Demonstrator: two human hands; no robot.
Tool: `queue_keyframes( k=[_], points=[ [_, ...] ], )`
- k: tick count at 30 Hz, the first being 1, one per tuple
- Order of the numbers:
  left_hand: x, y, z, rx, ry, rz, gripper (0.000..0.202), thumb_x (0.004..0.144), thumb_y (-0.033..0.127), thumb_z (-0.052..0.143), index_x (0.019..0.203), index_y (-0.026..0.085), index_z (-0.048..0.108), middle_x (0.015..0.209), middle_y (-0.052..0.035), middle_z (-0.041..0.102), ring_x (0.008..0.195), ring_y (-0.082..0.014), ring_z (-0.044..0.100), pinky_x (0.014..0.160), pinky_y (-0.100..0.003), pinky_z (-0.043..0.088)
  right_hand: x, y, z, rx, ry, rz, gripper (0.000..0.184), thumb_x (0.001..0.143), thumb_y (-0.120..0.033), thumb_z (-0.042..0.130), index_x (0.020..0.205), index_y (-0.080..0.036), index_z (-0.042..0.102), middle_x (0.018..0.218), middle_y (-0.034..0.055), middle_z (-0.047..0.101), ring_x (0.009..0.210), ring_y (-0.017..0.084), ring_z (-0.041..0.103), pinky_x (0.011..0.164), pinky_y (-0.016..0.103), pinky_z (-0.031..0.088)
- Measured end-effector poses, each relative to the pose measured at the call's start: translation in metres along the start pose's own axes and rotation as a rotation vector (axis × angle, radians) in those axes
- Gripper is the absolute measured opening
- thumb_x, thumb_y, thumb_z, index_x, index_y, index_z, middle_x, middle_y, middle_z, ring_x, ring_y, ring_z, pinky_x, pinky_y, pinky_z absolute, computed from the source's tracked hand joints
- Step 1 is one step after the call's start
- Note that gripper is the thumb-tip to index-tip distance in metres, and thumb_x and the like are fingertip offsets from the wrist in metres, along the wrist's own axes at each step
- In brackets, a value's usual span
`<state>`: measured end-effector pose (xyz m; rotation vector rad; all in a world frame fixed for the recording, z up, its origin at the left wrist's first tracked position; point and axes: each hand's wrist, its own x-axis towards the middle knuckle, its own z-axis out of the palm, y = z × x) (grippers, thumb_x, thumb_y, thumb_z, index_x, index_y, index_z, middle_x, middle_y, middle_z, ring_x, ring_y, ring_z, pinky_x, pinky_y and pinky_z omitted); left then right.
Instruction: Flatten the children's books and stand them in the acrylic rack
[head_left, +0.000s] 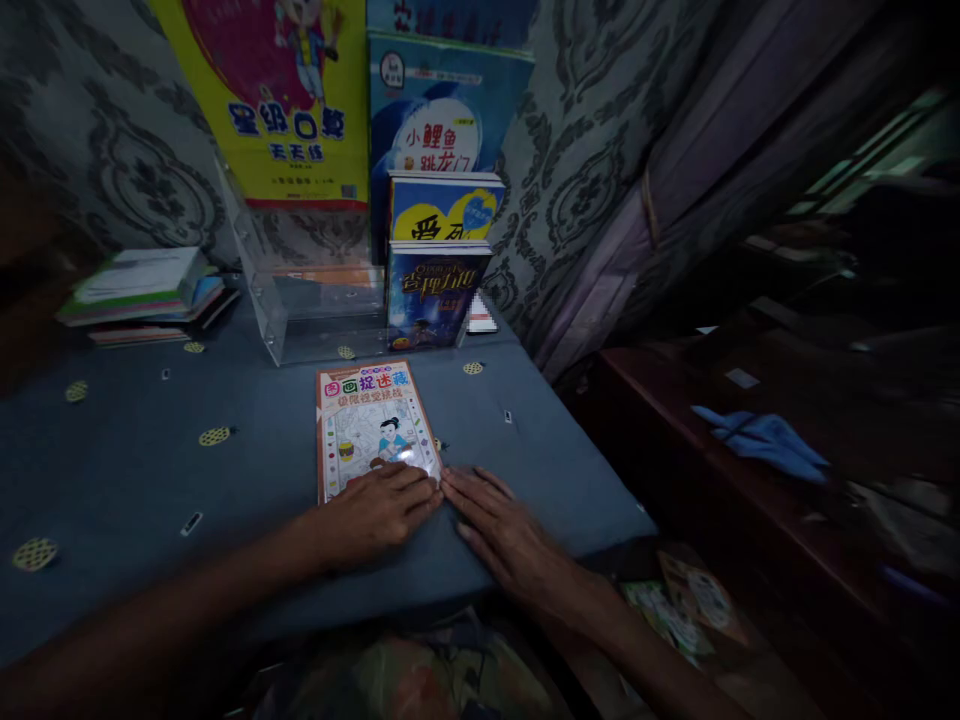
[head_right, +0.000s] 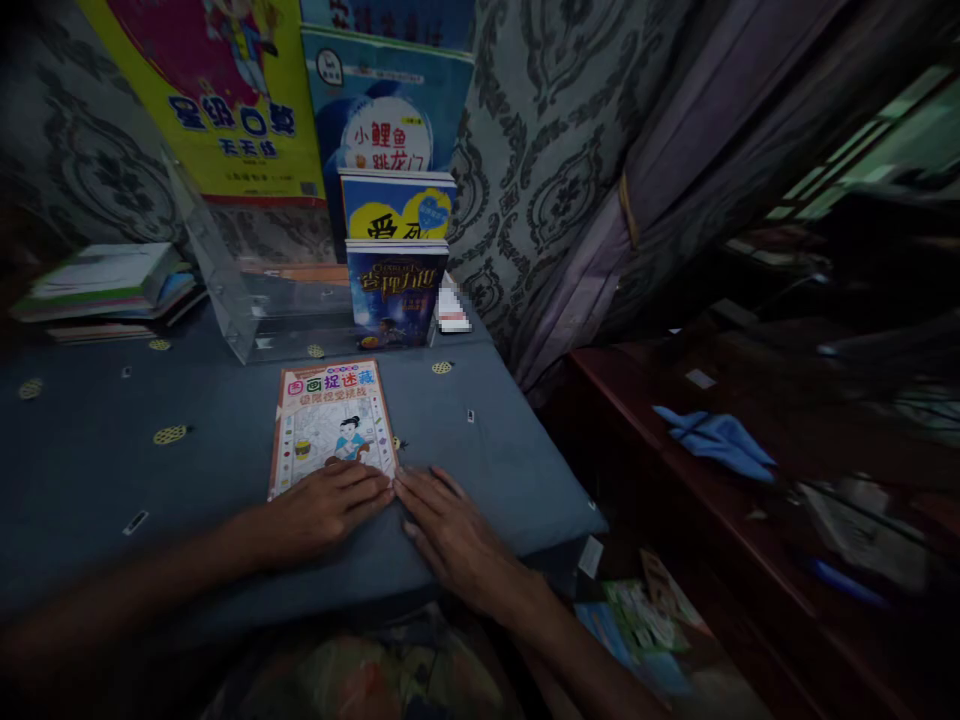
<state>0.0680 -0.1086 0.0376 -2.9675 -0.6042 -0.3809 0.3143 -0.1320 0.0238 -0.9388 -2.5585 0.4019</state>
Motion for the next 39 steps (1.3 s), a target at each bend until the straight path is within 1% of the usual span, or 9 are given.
queue_keyframes(
  k=[6, 10, 13, 19, 24, 26, 30, 35, 39],
  points=[
    [-0.018, 0.018, -0.006, 0.033, -0.134, -0.094, 0.039, 0.1, 0.014, 0.043, 0.138, 0.01, 0.05, 0.14, -0.0135, 0.058, 0.134, -0.0238, 0.048, 0.111, -0.038, 0.035, -0.003, 0.003, 0.006, -0.092, 0.023, -0.038, 0.057, 0.101, -0.02, 0.043, 0.155, -0.022, 0.027, 0.146, 0.0116, 0.054, 0.135, 0.023, 0.05, 0.112, 0.054, 0.043],
    [-0.043, 0.026, -0.007, 0.049, -0.187, -0.207, 0.043, 0.1, 0.014, 0.041, 0.142, 0.013, 0.046, 0.144, -0.0124, 0.055, 0.138, -0.0227, 0.044, 0.113, -0.038, 0.034, -0.002, 0.004, 0.006, -0.101, 0.025, -0.05, 0.057, 0.101, -0.021, 0.043, 0.156, -0.023, 0.025, 0.146, 0.0104, 0.054, 0.135, 0.023, 0.051, 0.111, 0.053, 0.045],
    [-0.065, 0.031, -0.013, 0.04, -0.205, -0.26, 0.051, 0.096, 0.012, 0.044, 0.147, 0.01, 0.039, 0.147, -0.014, 0.051, 0.139, -0.0247, 0.042, 0.114, -0.04, 0.035, -0.002, 0.004, 0.006, -0.103, 0.029, -0.052, 0.057, 0.101, -0.021, 0.042, 0.156, -0.024, 0.026, 0.146, 0.0094, 0.054, 0.135, 0.022, 0.051, 0.112, 0.051, 0.044],
    [-0.107, 0.041, -0.026, 0.048, -0.069, -0.337, 0.055, 0.089, 0.006, 0.045, 0.143, 0.008, 0.042, 0.137, -0.0171, 0.059, 0.129, -0.0262, 0.053, 0.104, -0.04, 0.047, -0.003, 0.011, 0.01, -0.141, 0.031, -0.09, 0.056, 0.103, -0.024, 0.04, 0.156, -0.024, 0.024, 0.145, 0.0101, 0.054, 0.135, 0.023, 0.051, 0.11, 0.051, 0.045],
    [-0.119, 0.045, -0.027, 0.058, 0.034, -0.39, 0.05, 0.091, 0.004, 0.041, 0.14, 0.008, 0.046, 0.132, -0.0158, 0.063, 0.121, -0.0249, 0.059, 0.098, -0.039, 0.053, 0.0, 0.009, 0.011, -0.169, 0.018, -0.139, 0.059, 0.101, -0.023, 0.044, 0.156, -0.025, 0.023, 0.144, 0.0076, 0.056, 0.137, 0.022, 0.048, 0.117, 0.051, 0.037],
    [-0.118, 0.045, -0.025, 0.061, 0.064, -0.396, 0.046, 0.092, 0.006, 0.04, 0.137, 0.007, 0.049, 0.129, -0.0157, 0.065, 0.118, -0.0248, 0.061, 0.097, -0.039, 0.054, 0.006, 0.002, 0.01, -0.167, -0.024, -0.181, 0.061, 0.101, -0.022, 0.044, 0.157, -0.024, 0.02, 0.146, 0.0072, 0.054, 0.138, 0.021, 0.047, 0.119, 0.049, 0.035],
    [-0.116, 0.046, -0.021, 0.038, 0.116, -0.421, 0.044, 0.093, 0.009, 0.044, 0.136, 0.01, 0.051, 0.124, -0.0148, 0.067, 0.116, -0.0236, 0.062, 0.098, -0.04, 0.054, 0.028, -0.02, 0.01, -0.119, -0.201, -0.267, 0.061, 0.101, -0.023, 0.045, 0.157, -0.021, 0.02, 0.153, 0.0082, 0.045, 0.143, 0.02, 0.039, 0.12, 0.045, 0.033],
    [-0.116, 0.047, -0.018, 0.038, 0.138, -0.436, 0.043, 0.093, 0.009, 0.043, 0.135, 0.01, 0.053, 0.125, -0.0149, 0.067, 0.118, -0.0235, 0.062, 0.097, -0.04, 0.054, 0.064, -0.044, 0.009, 0.014, -0.367, -0.259, 0.068, 0.099, -0.028, 0.052, 0.158, -0.02, 0.018, 0.162, 0.0083, 0.026, 0.15, 0.02, 0.021, 0.124, 0.041, 0.024],
    [-0.113, 0.047, -0.022, 0.061, 0.14, -0.431, 0.038, 0.093, 0.01, 0.044, 0.129, 0.008, 0.057, 0.121, -0.0139, 0.069, 0.114, -0.0236, 0.063, 0.097, -0.039, 0.054, 0.094, -0.053, 0.007, 0.113, -0.496, -0.229, 0.067, 0.098, -0.033, 0.054, 0.156, -0.014, 0.025, 0.161, 0.0124, 0.029, 0.15, 0.022, 0.021, 0.126, 0.043, 0.017]
  ],
)
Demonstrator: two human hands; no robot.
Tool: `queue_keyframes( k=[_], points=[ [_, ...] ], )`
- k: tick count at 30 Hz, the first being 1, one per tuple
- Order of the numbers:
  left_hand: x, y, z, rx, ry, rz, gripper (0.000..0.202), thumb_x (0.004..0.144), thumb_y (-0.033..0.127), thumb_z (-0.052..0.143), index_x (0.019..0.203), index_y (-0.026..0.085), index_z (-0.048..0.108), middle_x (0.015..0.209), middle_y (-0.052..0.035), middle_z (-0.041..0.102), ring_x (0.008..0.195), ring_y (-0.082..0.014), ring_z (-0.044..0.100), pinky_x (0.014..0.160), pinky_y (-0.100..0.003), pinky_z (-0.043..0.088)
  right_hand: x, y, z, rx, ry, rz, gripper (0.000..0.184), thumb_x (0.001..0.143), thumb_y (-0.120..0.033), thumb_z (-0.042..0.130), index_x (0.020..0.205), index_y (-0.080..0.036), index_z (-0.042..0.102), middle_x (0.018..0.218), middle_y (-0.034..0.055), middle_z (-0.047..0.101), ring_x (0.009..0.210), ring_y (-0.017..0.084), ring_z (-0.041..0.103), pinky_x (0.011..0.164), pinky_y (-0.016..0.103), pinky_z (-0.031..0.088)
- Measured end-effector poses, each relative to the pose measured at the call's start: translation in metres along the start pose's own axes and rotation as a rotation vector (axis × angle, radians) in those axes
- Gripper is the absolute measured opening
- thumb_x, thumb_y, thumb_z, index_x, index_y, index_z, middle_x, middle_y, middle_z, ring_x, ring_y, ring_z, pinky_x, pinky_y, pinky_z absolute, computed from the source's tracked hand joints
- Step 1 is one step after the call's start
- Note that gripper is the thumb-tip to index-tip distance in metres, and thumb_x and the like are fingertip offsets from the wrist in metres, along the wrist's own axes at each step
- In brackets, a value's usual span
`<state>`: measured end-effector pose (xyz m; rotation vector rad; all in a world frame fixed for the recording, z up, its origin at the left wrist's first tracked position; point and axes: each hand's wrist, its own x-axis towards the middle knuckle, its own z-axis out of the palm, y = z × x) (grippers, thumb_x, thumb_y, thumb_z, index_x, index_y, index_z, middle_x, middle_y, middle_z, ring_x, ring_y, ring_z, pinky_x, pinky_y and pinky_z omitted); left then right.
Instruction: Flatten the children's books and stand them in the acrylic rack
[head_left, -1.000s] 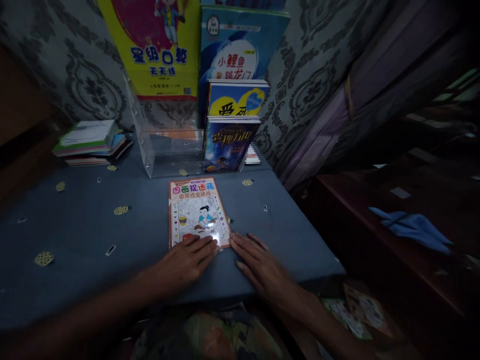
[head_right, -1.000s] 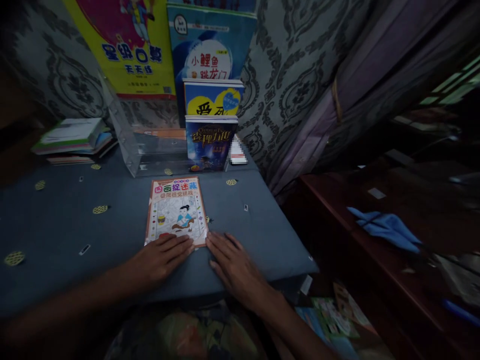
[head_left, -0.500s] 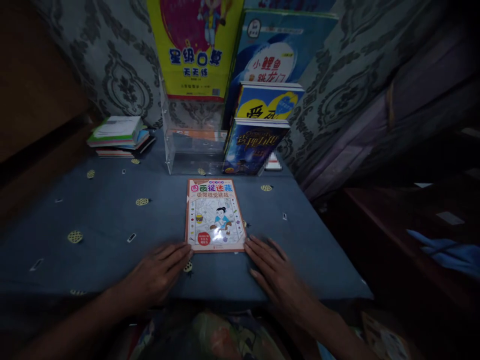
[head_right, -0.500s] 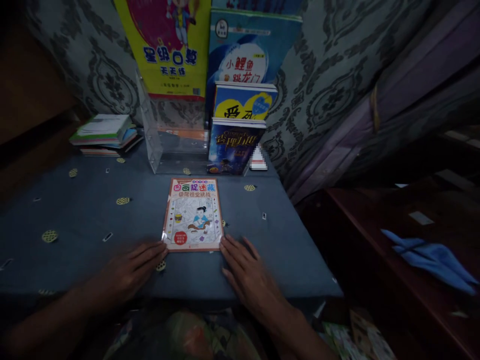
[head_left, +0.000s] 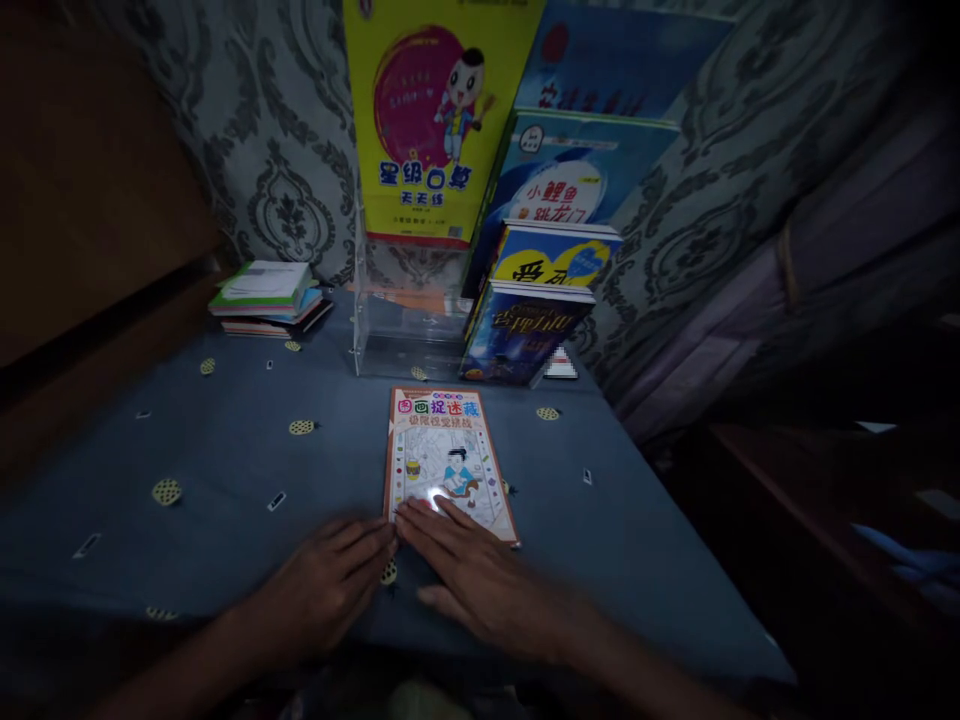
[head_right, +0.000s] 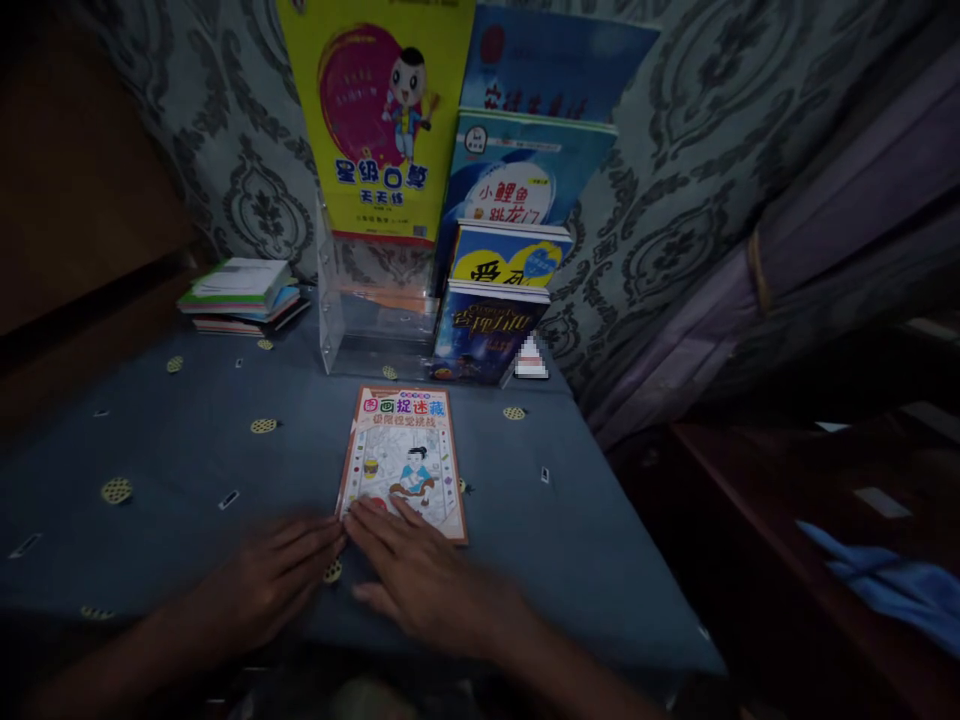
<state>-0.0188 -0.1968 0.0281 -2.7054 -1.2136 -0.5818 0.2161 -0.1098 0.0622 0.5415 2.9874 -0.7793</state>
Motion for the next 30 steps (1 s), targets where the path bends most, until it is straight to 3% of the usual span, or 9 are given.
queue_keyframes(
  k=[8, 17, 21, 26, 30],
  points=[
    [0.006, 0.001, -0.003, -0.027, 0.017, -0.012, 0.043, 0.092, 0.007, 0.042, 0.134, 0.011, 0.054, 0.115, -0.0118, 0.071, 0.109, -0.0214, 0.065, 0.094, -0.036, 0.055, 0.057, 0.031, -0.012, -0.043, 0.056, -0.052, 0.053, 0.102, -0.035, 0.044, 0.15, -0.012, 0.039, 0.156, 0.0154, 0.037, 0.149, 0.021, 0.025, 0.124, 0.044, 0.018],
    [0.007, 0.001, -0.007, 0.0, 0.018, -0.014, 0.036, 0.093, 0.013, 0.048, 0.128, 0.011, 0.058, 0.12, -0.0098, 0.071, 0.109, -0.0199, 0.066, 0.094, -0.033, 0.055, 0.111, 0.078, -0.03, -0.177, 0.167, 0.009, 0.055, 0.103, -0.037, 0.039, 0.149, -0.008, 0.039, 0.158, 0.0171, 0.033, 0.15, 0.023, 0.024, 0.124, 0.045, 0.02],
    [0.009, 0.002, -0.009, -0.017, 0.053, -0.014, 0.033, 0.096, 0.015, 0.045, 0.126, 0.012, 0.06, 0.117, -0.0093, 0.072, 0.106, -0.0193, 0.067, 0.094, -0.032, 0.055, 0.122, 0.089, -0.031, -0.207, 0.223, 0.064, 0.058, 0.102, -0.043, 0.041, 0.149, -0.009, 0.039, 0.159, 0.0179, 0.031, 0.15, 0.026, 0.023, 0.123, 0.046, 0.022],
    [0.025, -0.006, -0.007, -0.148, -0.025, -0.102, 0.024, 0.096, 0.017, 0.048, 0.113, 0.018, 0.064, 0.103, -0.0074, 0.071, 0.09, -0.0178, 0.066, 0.086, -0.033, 0.057, 0.125, 0.093, -0.025, -0.204, 0.248, 0.064, 0.059, 0.103, -0.043, 0.038, 0.148, -0.006, 0.04, 0.158, 0.0194, 0.032, 0.15, 0.026, 0.023, 0.123, 0.046, 0.02],
    [0.042, -0.024, 0.007, -0.111, -0.038, -0.15, 0.032, 0.096, 0.017, 0.047, 0.126, 0.015, 0.057, 0.124, -0.0129, 0.064, 0.113, -0.0235, 0.061, 0.096, -0.041, 0.054, 0.124, 0.097, -0.026, -0.133, 0.271, 0.056, 0.056, 0.105, -0.042, 0.026, 0.149, -0.009, 0.04, 0.158, 0.0159, 0.034, 0.15, 0.022, 0.024, 0.123, 0.045, 0.021]
  ],
)
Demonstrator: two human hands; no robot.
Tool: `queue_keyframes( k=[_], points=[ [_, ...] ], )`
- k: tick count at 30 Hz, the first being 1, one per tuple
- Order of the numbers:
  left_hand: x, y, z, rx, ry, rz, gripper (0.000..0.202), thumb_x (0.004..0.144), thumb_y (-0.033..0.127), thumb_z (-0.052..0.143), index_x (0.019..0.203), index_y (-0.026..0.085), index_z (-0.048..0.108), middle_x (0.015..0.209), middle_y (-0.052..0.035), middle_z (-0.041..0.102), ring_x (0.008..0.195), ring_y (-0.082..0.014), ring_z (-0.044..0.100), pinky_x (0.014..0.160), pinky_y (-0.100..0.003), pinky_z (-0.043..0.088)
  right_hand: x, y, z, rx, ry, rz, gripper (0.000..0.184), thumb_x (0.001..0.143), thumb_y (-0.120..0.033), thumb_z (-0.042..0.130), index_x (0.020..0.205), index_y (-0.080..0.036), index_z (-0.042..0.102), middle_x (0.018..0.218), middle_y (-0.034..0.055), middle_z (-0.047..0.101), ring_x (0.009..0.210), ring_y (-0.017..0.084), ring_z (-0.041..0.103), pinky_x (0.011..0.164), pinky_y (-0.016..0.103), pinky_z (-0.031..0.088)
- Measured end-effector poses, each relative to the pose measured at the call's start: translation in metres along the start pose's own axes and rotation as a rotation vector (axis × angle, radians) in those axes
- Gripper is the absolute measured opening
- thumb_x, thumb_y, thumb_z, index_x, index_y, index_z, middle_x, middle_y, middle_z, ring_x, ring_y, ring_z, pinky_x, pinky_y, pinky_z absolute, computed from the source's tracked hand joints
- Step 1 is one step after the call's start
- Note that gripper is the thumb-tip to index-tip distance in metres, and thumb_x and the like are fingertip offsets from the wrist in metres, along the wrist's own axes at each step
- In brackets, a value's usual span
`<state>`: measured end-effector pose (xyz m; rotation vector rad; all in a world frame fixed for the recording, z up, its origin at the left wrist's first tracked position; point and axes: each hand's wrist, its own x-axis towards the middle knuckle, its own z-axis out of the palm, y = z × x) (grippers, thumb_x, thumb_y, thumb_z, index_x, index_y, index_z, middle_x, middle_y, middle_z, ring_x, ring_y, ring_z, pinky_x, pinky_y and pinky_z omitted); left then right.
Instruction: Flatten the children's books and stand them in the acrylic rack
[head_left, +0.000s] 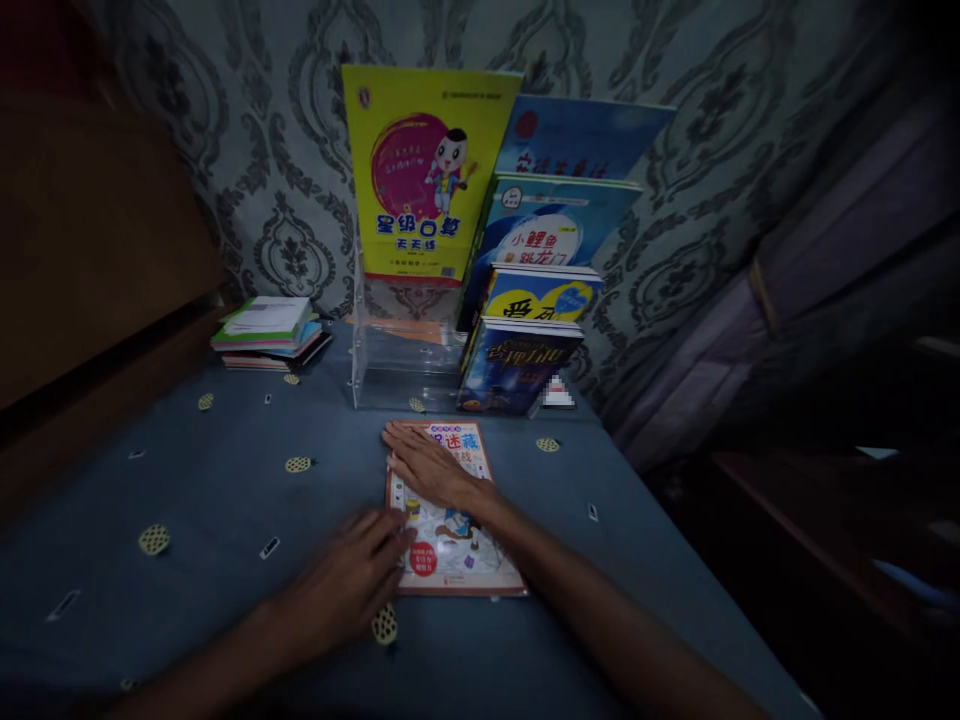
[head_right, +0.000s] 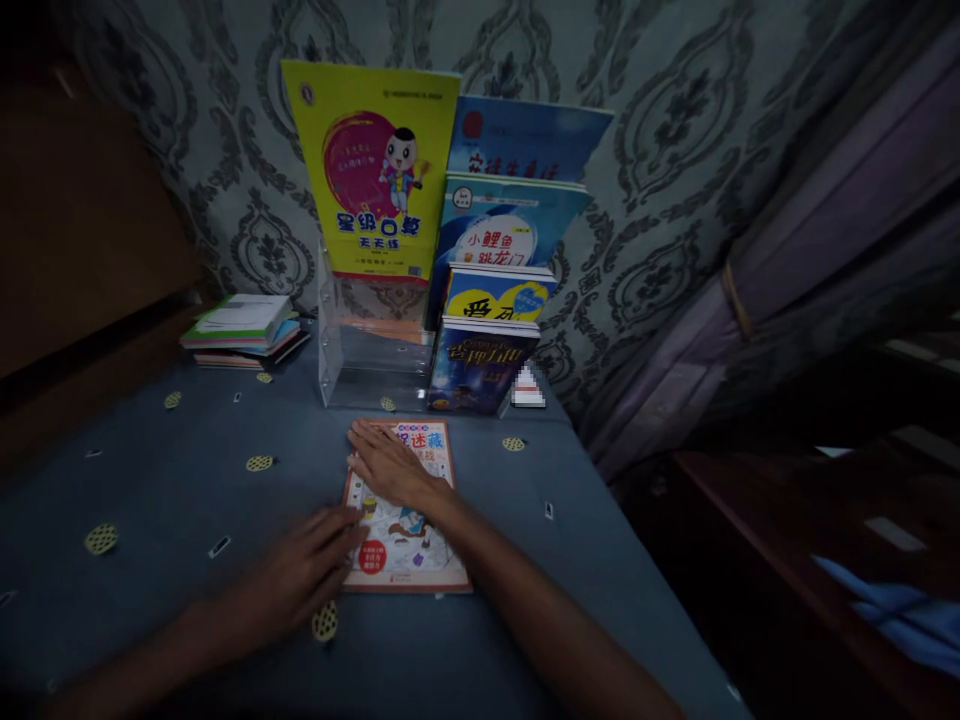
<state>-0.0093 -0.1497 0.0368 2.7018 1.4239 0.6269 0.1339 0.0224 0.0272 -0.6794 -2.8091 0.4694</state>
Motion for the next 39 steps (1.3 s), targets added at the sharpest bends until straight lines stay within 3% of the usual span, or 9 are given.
queue_keyframes(
  k=[3, 7, 12, 20, 28, 33, 39],
  points=[
    [0.015, -0.02, 0.011, 0.061, -0.011, -0.035, 0.04, 0.097, 0.021, 0.046, 0.136, 0.012, 0.05, 0.137, -0.0165, 0.057, 0.126, -0.0269, 0.054, 0.104, -0.047, 0.048, -0.001, 0.005, -0.001, 0.097, 0.026, 0.021, 0.059, 0.105, -0.043, 0.02, 0.149, -0.01, 0.04, 0.156, 0.0148, 0.038, 0.148, 0.021, 0.029, 0.123, 0.044, 0.025],
    [0.042, -0.054, 0.022, 0.101, -0.057, -0.115, 0.036, 0.098, 0.027, 0.048, 0.13, 0.012, 0.054, 0.131, -0.0162, 0.061, 0.125, -0.0276, 0.055, 0.107, -0.05, 0.044, -0.002, 0.008, 0.001, 0.191, 0.095, 0.036, 0.059, 0.104, -0.047, 0.021, 0.148, -0.014, 0.042, 0.154, 0.0124, 0.043, 0.145, 0.02, 0.035, 0.121, 0.044, 0.028],
    [0.077, -0.083, 0.029, 0.074, -0.075, -0.18, 0.042, 0.097, 0.024, 0.046, 0.137, 0.011, 0.048, 0.142, -0.0182, 0.052, 0.135, -0.0268, 0.047, 0.113, -0.052, 0.036, -0.002, 0.008, 0.001, 0.214, 0.115, 0.096, 0.063, 0.103, -0.05, 0.026, 0.151, -0.011, 0.035, 0.158, 0.0159, 0.035, 0.148, 0.024, 0.03, 0.121, 0.046, 0.027],
    [0.078, -0.089, 0.038, 0.175, -0.088, -0.194, 0.051, 0.1, 0.031, 0.038, 0.145, 0.009, 0.041, 0.152, -0.0196, 0.044, 0.143, -0.0268, 0.039, 0.113, -0.05, 0.034, -0.014, 0.018, 0.001, 0.069, 0.104, 0.16, 0.065, 0.103, -0.051, 0.029, 0.151, -0.007, 0.034, 0.159, 0.0181, 0.032, 0.149, 0.026, 0.025, 0.123, 0.045, 0.023],
    [0.078, -0.09, 0.039, 0.219, -0.083, -0.178, 0.051, 0.103, 0.038, 0.032, 0.143, 0.01, 0.045, 0.152, -0.0179, 0.044, 0.142, -0.0258, 0.041, 0.113, -0.047, 0.034, -0.06, 0.06, -0.006, -0.024, 0.162, 0.296, 0.059, 0.103, -0.045, 0.031, 0.149, -0.009, 0.039, 0.158, 0.0205, 0.033, 0.149, 0.028, 0.027, 0.121, 0.053, 0.023],
    [0.076, -0.097, 0.04, 0.164, -0.112, -0.174, 0.055, 0.103, 0.042, 0.03, 0.149, 0.014, 0.038, 0.155, -0.0165, 0.04, 0.145, -0.0264, 0.036, 0.115, -0.05, 0.031, -0.073, 0.078, -0.011, 0.13, 0.224, 0.277, 0.061, 0.103, -0.05, 0.024, 0.148, -0.015, 0.043, 0.156, 0.0149, 0.039, 0.147, 0.025, 0.032, 0.121, 0.053, 0.025],
    [0.086, -0.109, 0.031, 0.107, -0.29, -0.109, 0.068, 0.103, 0.054, 0.024, 0.157, 0.013, 0.019, 0.162, -0.0173, 0.022, 0.151, -0.0288, 0.016, 0.12, -0.054, 0.015, -0.07, 0.08, -0.022, 0.384, 0.299, 0.333, 0.074, 0.097, -0.067, 0.023, 0.144, -0.016, 0.05, 0.151, 0.0117, 0.047, 0.142, 0.027, 0.041, 0.12, 0.05, 0.028]
  ],
)
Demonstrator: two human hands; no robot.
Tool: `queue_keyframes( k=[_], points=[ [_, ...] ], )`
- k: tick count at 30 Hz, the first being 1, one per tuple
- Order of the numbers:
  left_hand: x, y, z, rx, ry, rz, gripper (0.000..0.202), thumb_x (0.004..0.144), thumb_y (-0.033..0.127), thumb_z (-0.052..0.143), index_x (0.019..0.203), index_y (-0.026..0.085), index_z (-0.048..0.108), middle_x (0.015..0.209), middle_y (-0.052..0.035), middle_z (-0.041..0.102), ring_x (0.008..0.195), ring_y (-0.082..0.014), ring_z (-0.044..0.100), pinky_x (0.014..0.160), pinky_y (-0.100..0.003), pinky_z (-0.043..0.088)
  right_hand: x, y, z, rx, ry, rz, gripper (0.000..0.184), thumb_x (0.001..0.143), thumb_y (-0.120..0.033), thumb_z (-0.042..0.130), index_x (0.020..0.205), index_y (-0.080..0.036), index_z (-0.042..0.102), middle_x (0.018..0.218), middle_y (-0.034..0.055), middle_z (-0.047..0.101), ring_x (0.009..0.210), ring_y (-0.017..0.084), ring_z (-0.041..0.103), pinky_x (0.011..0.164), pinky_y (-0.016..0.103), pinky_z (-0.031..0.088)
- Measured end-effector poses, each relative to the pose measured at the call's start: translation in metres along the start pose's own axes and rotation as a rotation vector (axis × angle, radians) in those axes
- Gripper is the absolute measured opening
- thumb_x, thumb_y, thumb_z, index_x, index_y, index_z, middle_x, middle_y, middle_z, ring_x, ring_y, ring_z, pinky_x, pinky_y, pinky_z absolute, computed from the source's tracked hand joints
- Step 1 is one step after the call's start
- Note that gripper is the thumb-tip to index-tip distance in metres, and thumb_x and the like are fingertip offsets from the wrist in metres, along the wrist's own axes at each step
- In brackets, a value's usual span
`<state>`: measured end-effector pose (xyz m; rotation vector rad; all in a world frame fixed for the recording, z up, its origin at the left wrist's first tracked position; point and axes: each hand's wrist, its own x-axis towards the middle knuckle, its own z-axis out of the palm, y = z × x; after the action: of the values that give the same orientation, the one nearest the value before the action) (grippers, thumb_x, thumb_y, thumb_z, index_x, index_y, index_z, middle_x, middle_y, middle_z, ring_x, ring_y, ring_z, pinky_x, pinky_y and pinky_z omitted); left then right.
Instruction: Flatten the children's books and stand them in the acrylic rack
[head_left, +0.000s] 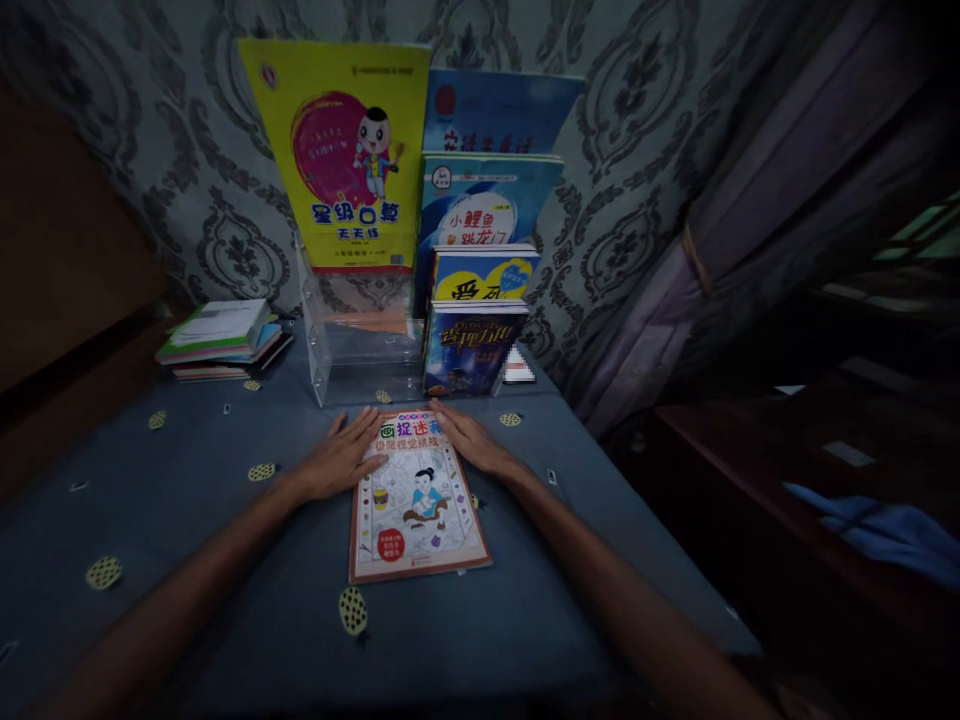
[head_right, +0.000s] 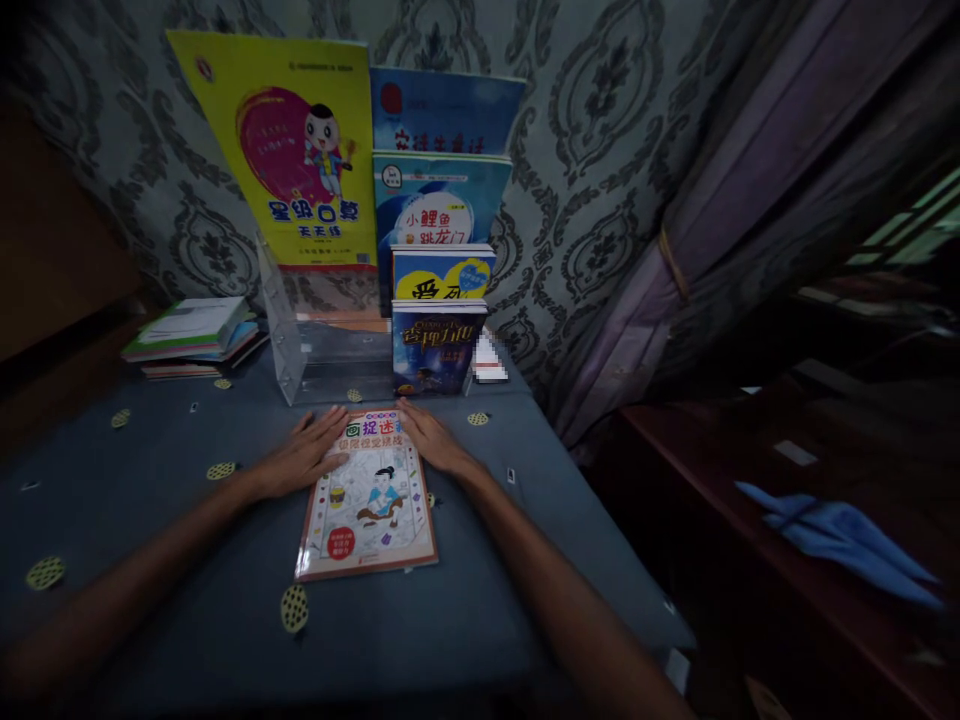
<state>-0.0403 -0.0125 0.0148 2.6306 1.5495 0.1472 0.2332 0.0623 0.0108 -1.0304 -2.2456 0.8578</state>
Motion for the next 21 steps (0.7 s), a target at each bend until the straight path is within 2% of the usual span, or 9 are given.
queue_keyframes(
  k=[5, 9, 16, 21],
  points=[
    [0.019, 0.006, -0.01, -0.002, -0.106, 0.122, 0.081, 0.099, 0.064, 0.023, 0.158, 0.01, 0.009, 0.163, -0.0191, 0.012, 0.152, -0.0293, 0.008, 0.121, -0.051, 0.007, 0.001, -0.004, -0.006, 0.086, -0.009, 0.053, 0.079, 0.095, -0.072, 0.023, 0.144, -0.017, 0.051, 0.151, 0.0091, 0.046, 0.142, 0.027, 0.041, 0.12, 0.051, 0.027],
    [0.034, 0.018, -0.012, -0.015, -0.143, 0.187, 0.088, 0.097, 0.069, 0.023, 0.158, 0.008, 0.006, 0.164, -0.0189, 0.006, 0.153, -0.0289, 0.004, 0.122, -0.047, 0.005, 0.001, -0.005, -0.009, 0.122, -0.019, 0.058, 0.081, 0.093, -0.075, 0.025, 0.143, -0.016, 0.052, 0.152, 0.0097, 0.045, 0.142, 0.028, 0.04, 0.12, 0.051, 0.026],
    [0.052, 0.046, -0.019, -0.063, -0.217, 0.334, 0.088, 0.095, 0.072, 0.025, 0.158, 0.012, 0.011, 0.164, -0.0164, 0.005, 0.153, -0.0266, 0.001, 0.123, -0.045, -0.001, 0.004, -0.002, -0.008, 0.214, -0.023, 0.059, 0.091, 0.084, -0.084, 0.029, 0.142, -0.018, 0.054, 0.152, 0.0092, 0.046, 0.143, 0.03, 0.039, 0.121, 0.051, 0.022],
    [0.054, 0.061, -0.016, -0.109, -0.22, 0.429, 0.092, 0.093, 0.073, 0.032, 0.157, 0.009, 0.015, 0.163, -0.0201, 0.012, 0.152, -0.0298, 0.008, 0.123, -0.048, 0.002, 0.003, -0.002, -0.007, 0.158, -0.034, 0.016, 0.092, 0.087, -0.082, 0.027, 0.143, -0.014, 0.052, 0.152, 0.0121, 0.045, 0.144, 0.028, 0.037, 0.122, 0.047, 0.022]
  ],
)
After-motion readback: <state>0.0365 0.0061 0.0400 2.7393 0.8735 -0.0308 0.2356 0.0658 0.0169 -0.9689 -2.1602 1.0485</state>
